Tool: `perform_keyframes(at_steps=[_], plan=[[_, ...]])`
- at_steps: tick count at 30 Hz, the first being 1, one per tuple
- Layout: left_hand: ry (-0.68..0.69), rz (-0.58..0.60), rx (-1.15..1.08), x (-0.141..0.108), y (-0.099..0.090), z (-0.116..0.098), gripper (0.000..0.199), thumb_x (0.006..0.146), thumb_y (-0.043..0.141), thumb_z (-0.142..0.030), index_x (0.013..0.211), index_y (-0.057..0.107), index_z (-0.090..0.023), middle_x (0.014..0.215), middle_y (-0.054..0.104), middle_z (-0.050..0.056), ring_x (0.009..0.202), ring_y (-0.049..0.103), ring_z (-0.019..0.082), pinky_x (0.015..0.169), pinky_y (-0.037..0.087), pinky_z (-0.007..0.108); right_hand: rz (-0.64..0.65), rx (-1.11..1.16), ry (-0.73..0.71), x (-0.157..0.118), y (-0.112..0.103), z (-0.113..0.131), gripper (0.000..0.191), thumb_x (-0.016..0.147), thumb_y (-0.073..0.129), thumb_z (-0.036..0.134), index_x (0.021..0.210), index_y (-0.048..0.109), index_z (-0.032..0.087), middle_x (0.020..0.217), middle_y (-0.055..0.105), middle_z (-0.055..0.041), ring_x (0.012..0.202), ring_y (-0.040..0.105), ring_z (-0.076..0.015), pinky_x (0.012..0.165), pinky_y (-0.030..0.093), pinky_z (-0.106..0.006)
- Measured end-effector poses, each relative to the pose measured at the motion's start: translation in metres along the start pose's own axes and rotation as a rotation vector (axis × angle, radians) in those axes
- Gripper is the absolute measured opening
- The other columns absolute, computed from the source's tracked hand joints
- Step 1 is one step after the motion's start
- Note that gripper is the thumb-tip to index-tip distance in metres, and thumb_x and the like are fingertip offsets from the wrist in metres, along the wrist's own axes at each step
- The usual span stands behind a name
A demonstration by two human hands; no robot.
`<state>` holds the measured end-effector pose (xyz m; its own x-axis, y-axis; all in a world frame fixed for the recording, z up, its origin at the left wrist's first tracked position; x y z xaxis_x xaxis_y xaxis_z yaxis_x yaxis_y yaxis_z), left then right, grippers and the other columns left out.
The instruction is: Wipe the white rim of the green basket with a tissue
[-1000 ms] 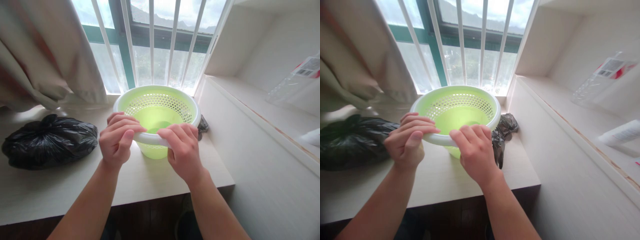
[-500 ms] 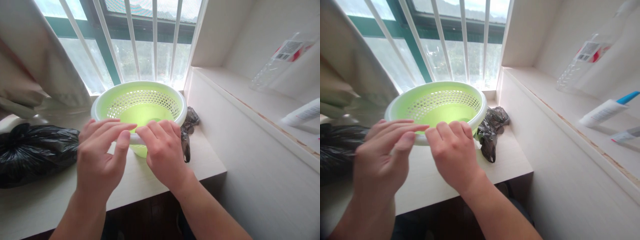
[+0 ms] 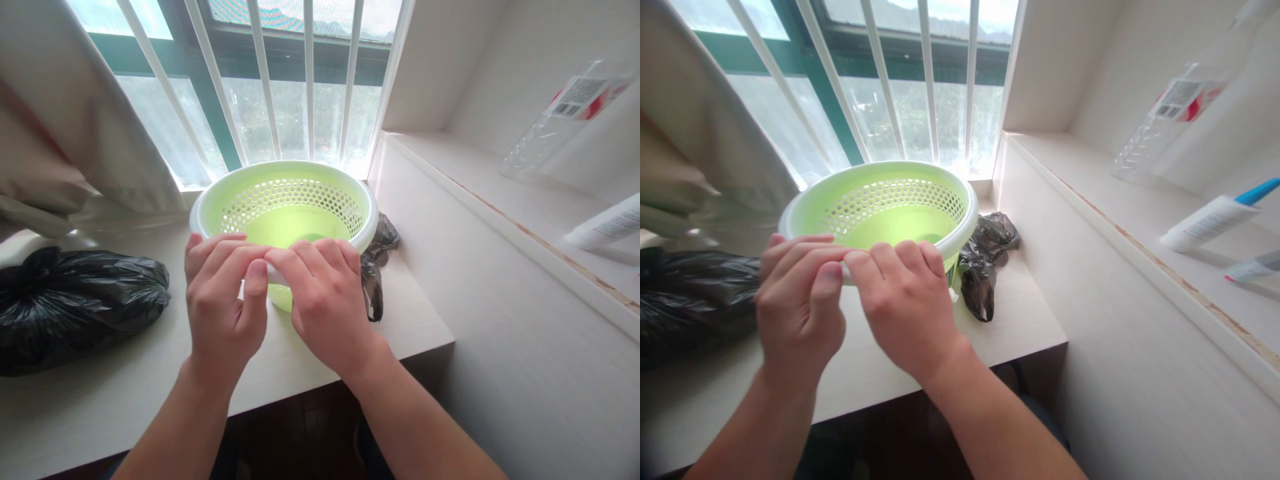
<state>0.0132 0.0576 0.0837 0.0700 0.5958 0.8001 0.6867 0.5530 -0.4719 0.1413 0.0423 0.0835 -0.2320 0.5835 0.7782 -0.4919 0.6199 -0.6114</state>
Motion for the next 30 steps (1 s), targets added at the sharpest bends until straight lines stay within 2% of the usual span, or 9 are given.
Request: perform_keyframes(at_steps=[5, 8, 11, 13, 16, 22, 30], plan=[[0.064, -0.022, 0.024, -0.003, 0.003, 0.001, 0.023, 0.103, 0.048, -0.034, 0.101, 0.071, -0.029, 0.099, 0.072, 0.003, 0.123, 0.063, 0.023, 0.128, 0.032, 0.052, -0.015, 0.006, -0.015, -0.001, 0.0, -0.01, 0.021, 0.105, 0.048, 0.02, 0.119, 0.063, 0.025, 0.098, 0.07, 0.0006, 0.1, 0.054, -0.0189, 0.097, 0.034, -0.038], [0.078, -0.024, 0.031, -0.003, 0.005, 0.0, 0.022, 0.103, 0.048, -0.033, 0.102, 0.069, -0.029, 0.099, 0.072, 0.004, 0.124, 0.062, 0.024, 0.128, 0.031, 0.053, -0.032, 0.018, -0.021, -0.003, 0.001, -0.018, 0.02, 0.103, 0.051, 0.019, 0.118, 0.063, 0.026, 0.099, 0.07, 0.0012, 0.102, 0.054, -0.0185, 0.11, 0.033, -0.039], [0.092, -0.035, 0.041, -0.002, 0.006, -0.003, 0.02, 0.102, 0.049, -0.032, 0.101, 0.068, -0.029, 0.098, 0.072, 0.004, 0.123, 0.061, 0.025, 0.127, 0.031, 0.053, -0.061, 0.018, -0.008, -0.005, 0.002, -0.022, 0.024, 0.101, 0.052, 0.016, 0.118, 0.062, 0.028, 0.1, 0.071, 0.0027, 0.108, 0.056, -0.0175, 0.127, 0.021, -0.043], [0.09, -0.031, 0.042, -0.002, 0.007, -0.003, 0.019, 0.102, 0.049, -0.032, 0.101, 0.068, -0.029, 0.098, 0.072, 0.004, 0.123, 0.061, 0.025, 0.127, 0.031, 0.052, -0.066, 0.011, 0.004, -0.005, 0.004, -0.023, 0.026, 0.1, 0.052, 0.013, 0.118, 0.062, 0.029, 0.1, 0.071, 0.0034, 0.111, 0.056, -0.0174, 0.133, 0.013, -0.047], [0.09, -0.028, 0.048, -0.003, 0.007, -0.003, 0.019, 0.102, 0.049, -0.032, 0.101, 0.068, -0.028, 0.099, 0.072, 0.004, 0.123, 0.061, 0.025, 0.127, 0.03, 0.051, -0.06, 0.008, 0.017, -0.006, 0.005, -0.023, 0.028, 0.098, 0.052, 0.01, 0.117, 0.061, 0.03, 0.1, 0.07, 0.0041, 0.113, 0.056, -0.018, 0.135, 0.008, -0.051], [0.105, -0.038, 0.04, -0.003, 0.007, -0.005, 0.018, 0.102, 0.05, -0.031, 0.1, 0.067, -0.028, 0.096, 0.071, 0.003, 0.121, 0.06, 0.024, 0.127, 0.032, 0.052, -0.057, -0.008, 0.044, -0.007, 0.004, -0.03, 0.033, 0.093, 0.052, 0.004, 0.112, 0.061, 0.03, 0.099, 0.07, 0.0033, 0.116, 0.055, -0.0192, 0.136, 0.008, -0.056], [0.086, -0.037, 0.044, -0.003, 0.007, -0.005, 0.012, 0.097, 0.062, -0.038, 0.099, 0.067, -0.027, 0.097, 0.071, 0.003, 0.121, 0.06, 0.027, 0.127, 0.031, 0.055, -0.037, -0.019, 0.054, -0.006, 0.002, -0.029, 0.029, 0.093, 0.051, 0.007, 0.11, 0.061, 0.028, 0.099, 0.068, 0.0019, 0.116, 0.057, -0.0195, 0.138, 0.002, -0.056]])
Point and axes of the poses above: each hand's wrist, its own x-axis towards the middle knuckle, its own y-axis out of the palm, z = x × y, the point moved 7 cm from there along x, towards the middle knuckle
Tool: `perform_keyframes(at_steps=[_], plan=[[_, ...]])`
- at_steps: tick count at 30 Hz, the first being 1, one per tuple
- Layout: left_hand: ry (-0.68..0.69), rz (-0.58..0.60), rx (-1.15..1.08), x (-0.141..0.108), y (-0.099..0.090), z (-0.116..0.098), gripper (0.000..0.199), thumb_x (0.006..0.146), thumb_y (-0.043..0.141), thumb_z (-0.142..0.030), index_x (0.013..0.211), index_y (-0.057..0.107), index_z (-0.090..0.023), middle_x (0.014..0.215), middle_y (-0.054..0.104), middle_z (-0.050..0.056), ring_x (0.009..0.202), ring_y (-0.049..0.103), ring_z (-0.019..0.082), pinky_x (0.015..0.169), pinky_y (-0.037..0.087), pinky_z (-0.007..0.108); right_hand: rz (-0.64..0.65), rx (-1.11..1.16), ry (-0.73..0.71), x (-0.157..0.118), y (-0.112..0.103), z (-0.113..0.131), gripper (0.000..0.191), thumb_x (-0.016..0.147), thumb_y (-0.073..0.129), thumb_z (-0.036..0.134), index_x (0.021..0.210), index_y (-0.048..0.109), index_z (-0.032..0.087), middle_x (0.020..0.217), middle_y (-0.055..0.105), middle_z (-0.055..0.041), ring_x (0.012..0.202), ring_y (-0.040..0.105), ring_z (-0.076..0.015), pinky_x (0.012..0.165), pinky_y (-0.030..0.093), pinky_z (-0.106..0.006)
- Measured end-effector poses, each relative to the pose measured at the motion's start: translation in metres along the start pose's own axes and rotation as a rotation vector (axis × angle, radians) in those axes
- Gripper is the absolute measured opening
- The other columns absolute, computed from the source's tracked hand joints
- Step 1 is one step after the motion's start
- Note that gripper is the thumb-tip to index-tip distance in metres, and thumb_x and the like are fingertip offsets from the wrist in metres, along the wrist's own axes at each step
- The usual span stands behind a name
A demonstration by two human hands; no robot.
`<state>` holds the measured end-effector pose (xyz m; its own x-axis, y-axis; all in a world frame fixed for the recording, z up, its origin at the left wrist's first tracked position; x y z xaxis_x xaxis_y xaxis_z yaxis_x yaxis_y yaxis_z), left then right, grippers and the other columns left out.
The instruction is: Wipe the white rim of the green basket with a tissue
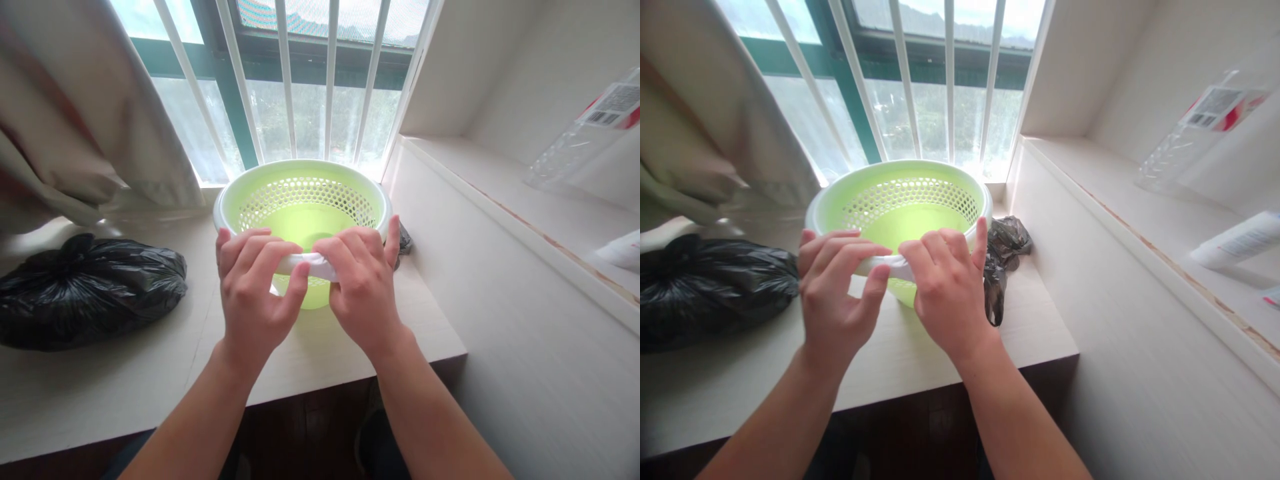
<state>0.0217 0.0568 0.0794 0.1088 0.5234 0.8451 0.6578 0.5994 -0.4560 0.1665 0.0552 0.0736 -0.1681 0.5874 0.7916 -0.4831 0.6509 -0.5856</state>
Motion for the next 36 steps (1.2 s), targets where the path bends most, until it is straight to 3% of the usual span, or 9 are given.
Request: perform_keyframes(at_steps=[5, 10, 14, 17, 23, 36], plan=[[-0.02, 0.004, 0.006, 0.0, 0.0, 0.0, 0.013, 0.095, 0.066, -0.041, 0.098, 0.067, -0.028, 0.097, 0.072, 0.003, 0.12, 0.061, 0.026, 0.126, 0.033, 0.056, 0.039, 0.013, -0.005, 0.003, -0.004, 0.011, 0.024, 0.098, 0.05, 0.012, 0.111, 0.063, 0.027, 0.098, 0.068, 0.0019, 0.112, 0.059, -0.0187, 0.138, -0.001, -0.054], [-0.041, -0.013, 0.018, 0.0, -0.002, 0.001, 0.014, 0.094, 0.067, -0.041, 0.101, 0.067, -0.028, 0.097, 0.072, 0.002, 0.114, 0.063, 0.026, 0.122, 0.036, 0.055, 0.065, 0.045, 0.016, 0.004, -0.004, 0.025, 0.022, 0.101, 0.05, 0.018, 0.117, 0.065, 0.025, 0.099, 0.069, 0.0006, 0.107, 0.058, -0.0188, 0.136, 0.012, -0.048], [-0.054, -0.009, 0.017, -0.001, -0.002, 0.002, 0.017, 0.095, 0.065, -0.041, 0.106, 0.068, -0.028, 0.102, 0.073, 0.003, 0.115, 0.063, 0.026, 0.125, 0.035, 0.052, 0.031, 0.032, 0.0, 0.005, -0.003, 0.028, 0.02, 0.104, 0.052, 0.024, 0.119, 0.065, 0.025, 0.1, 0.071, -0.0002, 0.1, 0.054, -0.0197, 0.111, 0.035, -0.04], [-0.047, 0.002, -0.005, 0.0, -0.002, 0.001, 0.02, 0.099, 0.058, -0.04, 0.108, 0.069, -0.026, 0.102, 0.073, 0.003, 0.116, 0.063, 0.023, 0.127, 0.033, 0.049, -0.012, 0.017, -0.029, 0.005, -0.002, 0.024, 0.018, 0.104, 0.052, 0.024, 0.117, 0.066, 0.024, 0.096, 0.07, -0.0003, 0.096, 0.052, -0.0195, 0.094, 0.034, -0.039], [-0.067, 0.053, 0.012, 0.001, -0.001, -0.001, 0.017, 0.1, 0.054, -0.032, 0.105, 0.069, -0.024, 0.104, 0.073, 0.001, 0.117, 0.064, 0.02, 0.128, 0.032, 0.047, -0.026, -0.001, -0.06, 0.003, -0.001, 0.017, 0.016, 0.105, 0.051, 0.023, 0.113, 0.065, 0.025, 0.093, 0.069, 0.001, 0.097, 0.052, -0.0198, 0.094, 0.034, -0.038], [-0.03, 0.052, 0.019, 0.002, 0.0, 0.001, 0.018, 0.101, 0.053, -0.032, 0.097, 0.069, -0.025, 0.096, 0.071, -0.001, 0.115, 0.063, 0.018, 0.127, 0.03, 0.042, -0.031, 0.019, -0.081, 0.004, 0.002, 0.007, 0.023, 0.1, 0.051, 0.011, 0.112, 0.063, 0.027, 0.094, 0.067, 0.0018, 0.099, 0.05, -0.0199, 0.098, 0.035, -0.037]])
Point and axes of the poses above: each hand's wrist, its own x-axis towards the middle knuckle, its own y-axis out of the palm, z = x × y, the point moved 7 cm from there along x, towards the middle knuckle
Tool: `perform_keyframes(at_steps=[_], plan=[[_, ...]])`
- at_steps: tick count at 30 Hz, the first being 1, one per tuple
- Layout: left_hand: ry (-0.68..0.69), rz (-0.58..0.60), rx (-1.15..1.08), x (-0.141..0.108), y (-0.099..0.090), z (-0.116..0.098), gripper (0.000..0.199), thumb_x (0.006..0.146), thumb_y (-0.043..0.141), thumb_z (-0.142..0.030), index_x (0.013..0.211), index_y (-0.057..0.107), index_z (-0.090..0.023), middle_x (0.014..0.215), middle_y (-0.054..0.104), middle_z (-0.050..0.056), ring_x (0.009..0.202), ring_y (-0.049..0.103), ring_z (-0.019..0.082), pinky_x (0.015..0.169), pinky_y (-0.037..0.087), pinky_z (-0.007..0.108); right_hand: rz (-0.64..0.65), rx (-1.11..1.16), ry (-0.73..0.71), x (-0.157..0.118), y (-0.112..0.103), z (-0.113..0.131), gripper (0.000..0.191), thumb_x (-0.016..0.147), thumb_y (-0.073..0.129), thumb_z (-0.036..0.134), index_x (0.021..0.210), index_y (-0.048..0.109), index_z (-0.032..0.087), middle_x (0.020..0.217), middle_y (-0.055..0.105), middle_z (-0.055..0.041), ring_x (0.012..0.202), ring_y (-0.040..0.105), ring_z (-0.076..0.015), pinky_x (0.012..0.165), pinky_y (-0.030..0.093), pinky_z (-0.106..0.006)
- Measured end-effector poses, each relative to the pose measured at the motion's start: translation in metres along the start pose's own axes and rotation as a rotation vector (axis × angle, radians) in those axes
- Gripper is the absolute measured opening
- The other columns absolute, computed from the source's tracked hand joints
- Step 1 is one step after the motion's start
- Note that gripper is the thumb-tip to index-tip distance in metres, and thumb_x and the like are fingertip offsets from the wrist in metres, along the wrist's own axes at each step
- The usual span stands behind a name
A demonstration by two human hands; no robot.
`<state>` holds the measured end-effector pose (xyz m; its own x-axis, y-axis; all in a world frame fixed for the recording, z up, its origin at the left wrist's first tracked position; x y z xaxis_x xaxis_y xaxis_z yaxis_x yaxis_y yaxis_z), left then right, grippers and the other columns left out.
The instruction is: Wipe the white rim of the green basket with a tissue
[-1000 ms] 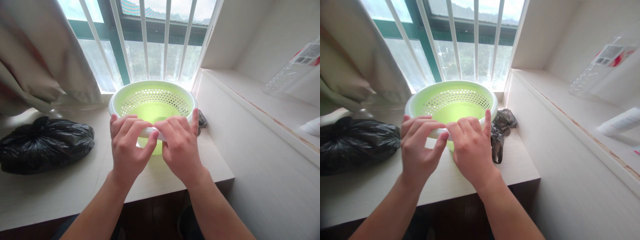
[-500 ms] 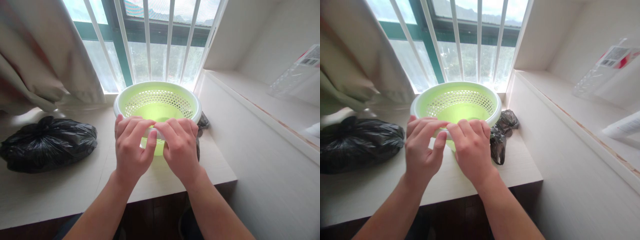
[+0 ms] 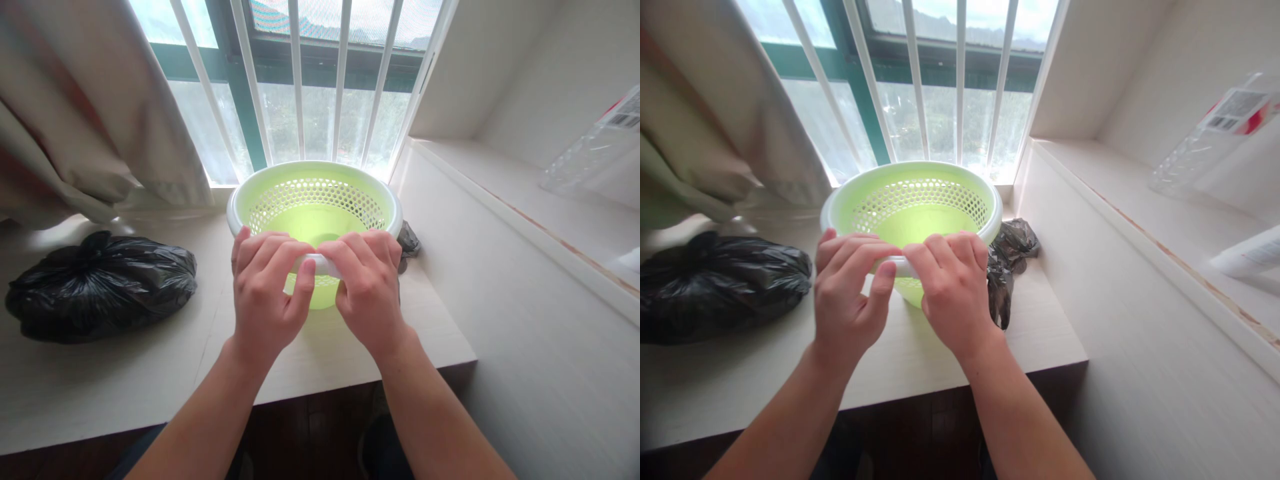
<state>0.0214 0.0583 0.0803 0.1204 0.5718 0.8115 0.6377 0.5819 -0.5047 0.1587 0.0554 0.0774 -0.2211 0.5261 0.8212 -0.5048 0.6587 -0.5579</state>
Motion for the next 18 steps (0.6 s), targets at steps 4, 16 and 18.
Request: perform_keyframes(at_steps=[4, 16, 18], plan=[[0.012, -0.005, -0.035, 0.0, 0.0, 0.001, 0.017, 0.101, 0.053, -0.031, 0.098, 0.069, -0.025, 0.096, 0.07, -0.001, 0.117, 0.063, 0.017, 0.128, 0.028, 0.041, 0.004, 0.009, 0.006, 0.0, 0.0, 0.0, 0.025, 0.099, 0.051, 0.01, 0.112, 0.063, 0.027, 0.094, 0.067, 0.002, 0.101, 0.05, -0.0196, 0.107, 0.035, -0.038], [0.024, -0.023, -0.095, 0.002, 0.0, 0.006, 0.018, 0.1, 0.054, -0.031, 0.093, 0.069, -0.025, 0.093, 0.069, -0.002, 0.117, 0.064, 0.016, 0.131, 0.028, 0.04, -0.02, -0.01, 0.017, -0.005, -0.002, -0.01, 0.039, 0.087, 0.047, -0.002, 0.108, 0.06, 0.028, 0.094, 0.065, 0.0029, 0.105, 0.053, -0.0187, 0.121, 0.029, -0.04], [0.028, -0.027, -0.109, 0.003, 0.0, 0.008, 0.018, 0.1, 0.054, -0.031, 0.093, 0.07, -0.025, 0.093, 0.07, -0.002, 0.117, 0.064, 0.016, 0.131, 0.028, 0.041, -0.023, -0.015, 0.019, -0.006, -0.002, -0.012, 0.04, 0.086, 0.046, -0.003, 0.107, 0.06, 0.028, 0.094, 0.066, 0.003, 0.106, 0.053, -0.0186, 0.122, 0.029, -0.04]])
Point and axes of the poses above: each hand's wrist, its own x-axis towards the middle knuckle, its own y-axis out of the palm, z = x × y, the point moved 7 cm from there along x, towards the middle knuckle
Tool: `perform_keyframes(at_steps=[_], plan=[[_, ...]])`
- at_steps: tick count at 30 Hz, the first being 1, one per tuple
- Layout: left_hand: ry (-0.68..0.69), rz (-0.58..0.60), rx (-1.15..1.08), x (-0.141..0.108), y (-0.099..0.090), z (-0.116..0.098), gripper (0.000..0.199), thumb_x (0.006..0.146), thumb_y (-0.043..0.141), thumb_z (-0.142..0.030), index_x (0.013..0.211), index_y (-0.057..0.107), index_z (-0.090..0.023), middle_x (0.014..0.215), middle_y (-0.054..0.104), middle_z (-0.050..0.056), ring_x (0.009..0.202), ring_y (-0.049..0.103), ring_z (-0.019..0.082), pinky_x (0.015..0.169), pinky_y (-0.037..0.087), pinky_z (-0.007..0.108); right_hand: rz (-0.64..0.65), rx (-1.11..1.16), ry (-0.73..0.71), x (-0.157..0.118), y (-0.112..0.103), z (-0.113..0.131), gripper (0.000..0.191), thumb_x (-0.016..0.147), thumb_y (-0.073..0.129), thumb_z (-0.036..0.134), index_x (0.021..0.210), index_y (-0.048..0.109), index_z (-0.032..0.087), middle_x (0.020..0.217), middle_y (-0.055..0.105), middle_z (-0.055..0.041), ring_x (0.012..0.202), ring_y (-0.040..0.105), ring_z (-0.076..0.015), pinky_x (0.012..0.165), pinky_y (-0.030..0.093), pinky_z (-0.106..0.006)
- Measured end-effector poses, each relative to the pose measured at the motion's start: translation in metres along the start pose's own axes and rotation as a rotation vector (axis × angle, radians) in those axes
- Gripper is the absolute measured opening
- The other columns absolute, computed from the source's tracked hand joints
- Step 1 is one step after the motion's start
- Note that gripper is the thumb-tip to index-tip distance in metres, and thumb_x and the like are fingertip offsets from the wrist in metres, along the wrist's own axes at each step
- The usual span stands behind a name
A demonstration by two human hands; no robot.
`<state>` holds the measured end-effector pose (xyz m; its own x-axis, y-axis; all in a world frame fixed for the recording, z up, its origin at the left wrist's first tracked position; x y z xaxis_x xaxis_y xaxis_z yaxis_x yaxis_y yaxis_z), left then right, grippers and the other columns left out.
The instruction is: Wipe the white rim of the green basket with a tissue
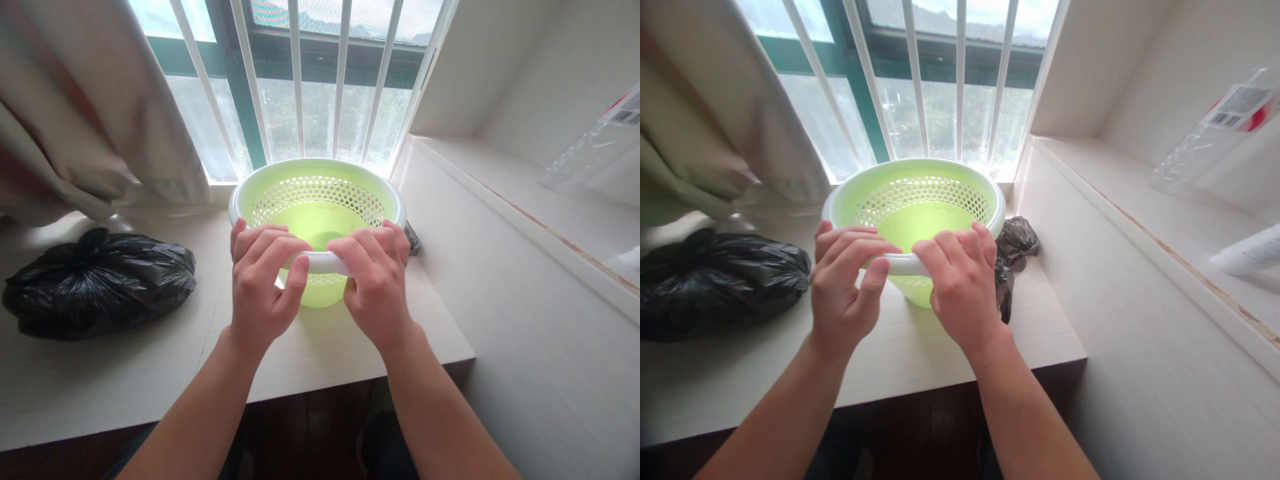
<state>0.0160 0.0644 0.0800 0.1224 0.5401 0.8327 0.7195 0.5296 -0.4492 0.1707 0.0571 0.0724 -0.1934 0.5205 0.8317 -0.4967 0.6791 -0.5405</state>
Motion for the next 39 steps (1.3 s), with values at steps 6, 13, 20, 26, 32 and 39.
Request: perform_keyframes(at_steps=[6, 13, 20, 26, 32, 39], plan=[[0.01, 0.0, -0.048, 0.001, -0.003, 0.008, 0.02, 0.101, 0.053, -0.031, 0.09, 0.069, -0.026, 0.091, 0.071, -0.002, 0.114, 0.066, 0.016, 0.131, 0.03, 0.044, -0.013, 0.006, -0.002, -0.002, -0.002, -0.007, 0.038, 0.084, 0.047, -0.003, 0.103, 0.059, 0.027, 0.093, 0.065, 0.0029, 0.105, 0.053, -0.018, 0.124, 0.027, -0.039], [0.036, 0.001, -0.08, 0.004, -0.006, 0.019, 0.023, 0.101, 0.051, -0.034, 0.09, 0.07, -0.028, 0.091, 0.073, -0.001, 0.113, 0.066, 0.017, 0.132, 0.032, 0.049, -0.043, 0.033, -0.008, -0.002, -0.005, -0.02, 0.035, 0.086, 0.046, -0.003, 0.099, 0.059, 0.027, 0.091, 0.064, 0.003, 0.104, 0.055, -0.0169, 0.126, 0.026, -0.04], [0.025, 0.032, -0.088, 0.007, -0.008, 0.026, 0.024, 0.101, 0.049, -0.037, 0.091, 0.069, -0.03, 0.092, 0.074, 0.0, 0.113, 0.068, 0.018, 0.134, 0.032, 0.052, -0.053, 0.057, -0.017, -0.003, -0.008, -0.032, 0.035, 0.086, 0.047, -0.003, 0.098, 0.059, 0.027, 0.091, 0.064, 0.003, 0.104, 0.057, -0.0163, 0.127, 0.026, -0.04], [0.01, 0.04, -0.105, 0.008, -0.008, 0.027, 0.024, 0.102, 0.049, -0.037, 0.093, 0.07, -0.03, 0.094, 0.074, 0.0, 0.115, 0.068, 0.019, 0.136, 0.031, 0.053, 0.017, 0.11, -0.036, -0.001, -0.009, -0.032, 0.037, 0.088, 0.047, -0.003, 0.103, 0.061, 0.028, 0.094, 0.066, 0.0036, 0.105, 0.056, -0.015, 0.129, 0.028, -0.04], [-0.025, 0.042, -0.095, 0.009, -0.013, 0.019, 0.023, 0.103, 0.052, -0.031, 0.098, 0.074, -0.029, 0.102, 0.077, -0.002, 0.12, 0.069, 0.017, 0.137, 0.03, 0.05, 0.046, 0.106, -0.046, -0.001, -0.011, -0.032, 0.036, 0.089, 0.048, -0.002, 0.105, 0.062, 0.028, 0.096, 0.066, 0.0036, 0.105, 0.055, -0.0152, 0.127, 0.027, -0.038], [0.006, 0.1, -0.038, 0.007, -0.022, -0.021, 0.025, 0.102, 0.053, -0.03, 0.118, 0.071, -0.035, 0.118, 0.076, -0.004, 0.126, 0.068, 0.017, 0.14, 0.025, 0.049, 0.096, 0.056, -0.053, 0.001, -0.008, -0.008, 0.041, 0.087, 0.049, -0.001, 0.112, 0.062, 0.028, 0.1, 0.068, 0.0022, 0.105, 0.053, -0.0187, 0.115, 0.034, -0.038]])
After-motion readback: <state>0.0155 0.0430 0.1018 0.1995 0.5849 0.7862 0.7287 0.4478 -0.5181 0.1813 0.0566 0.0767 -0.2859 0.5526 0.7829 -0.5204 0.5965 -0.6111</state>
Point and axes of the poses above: each hand's wrist, its own x-axis towards the middle knuckle, its own y-axis out of the palm, z = x × y, the point moved 7 cm from there along x, towards the middle knuckle
